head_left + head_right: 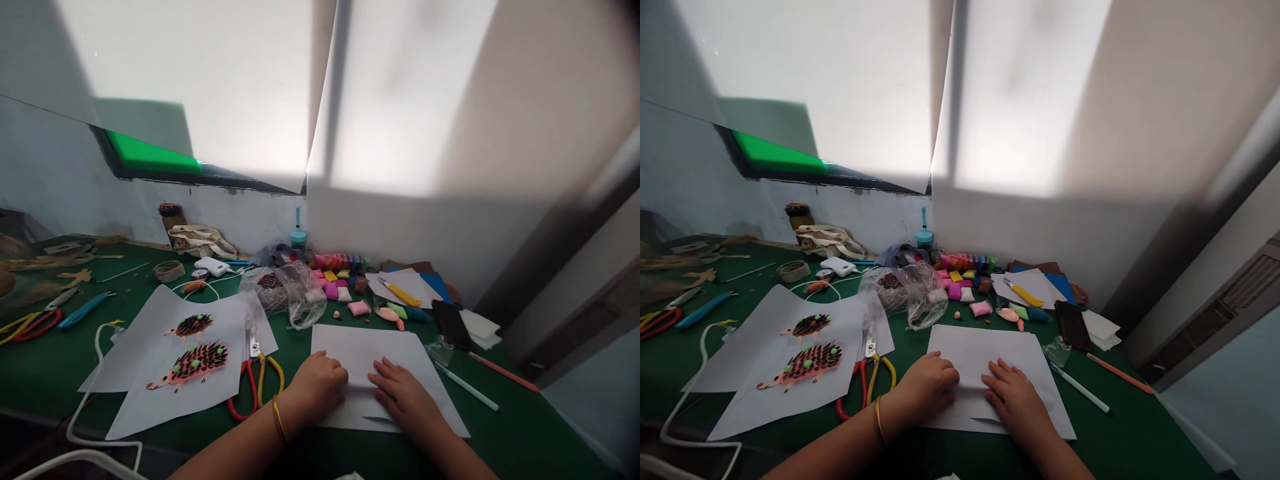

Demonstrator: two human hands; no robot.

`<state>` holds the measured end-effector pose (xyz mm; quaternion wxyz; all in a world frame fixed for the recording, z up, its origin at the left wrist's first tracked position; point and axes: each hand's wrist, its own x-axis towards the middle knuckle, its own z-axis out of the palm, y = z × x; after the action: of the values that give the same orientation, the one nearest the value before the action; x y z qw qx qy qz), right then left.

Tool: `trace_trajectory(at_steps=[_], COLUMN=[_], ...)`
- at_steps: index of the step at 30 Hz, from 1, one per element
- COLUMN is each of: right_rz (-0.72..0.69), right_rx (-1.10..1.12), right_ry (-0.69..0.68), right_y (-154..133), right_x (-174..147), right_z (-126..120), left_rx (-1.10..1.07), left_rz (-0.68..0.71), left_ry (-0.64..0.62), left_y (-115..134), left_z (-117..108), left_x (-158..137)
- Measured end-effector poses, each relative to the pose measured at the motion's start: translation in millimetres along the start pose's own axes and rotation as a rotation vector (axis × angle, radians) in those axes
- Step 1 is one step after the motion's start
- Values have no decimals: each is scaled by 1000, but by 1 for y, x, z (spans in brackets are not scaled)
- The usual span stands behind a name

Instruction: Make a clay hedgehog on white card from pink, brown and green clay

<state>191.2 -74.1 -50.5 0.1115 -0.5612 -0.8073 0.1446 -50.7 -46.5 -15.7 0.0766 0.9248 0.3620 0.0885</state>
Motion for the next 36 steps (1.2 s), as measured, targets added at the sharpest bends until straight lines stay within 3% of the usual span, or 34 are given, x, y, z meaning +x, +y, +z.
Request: trace_trajectory(at_steps=[5, 12, 17, 20, 24, 26, 29, 36], right_rz=[13, -20, 98, 132, 99, 105, 152, 31], right_rx=[31, -28, -9, 87, 251, 295, 308, 152], right_ry=[11, 89, 125, 70, -112, -98, -19, -187], right_y=[-9, -30, -23, -22, -24, -21, -14, -22], right_x=[-3, -11, -8, -9, -2, 9, 26, 20], right_z=[-13, -35, -34, -37, -55, -67, -77, -40], left_rx=[42, -132, -315, -409, -405, -339, -237, -117], left_rz=[-43, -24, -74, -123, -75, -38, 1, 48], left_ry=[95, 227, 339, 387, 161, 36, -17, -32], left_y=[-10, -7, -3, -7, -13, -13, -10, -13], left_z=[-7, -37, -54, -57, -47, -35, -13, 13], left_x=[6, 21, 20, 18, 22, 27, 33, 35])
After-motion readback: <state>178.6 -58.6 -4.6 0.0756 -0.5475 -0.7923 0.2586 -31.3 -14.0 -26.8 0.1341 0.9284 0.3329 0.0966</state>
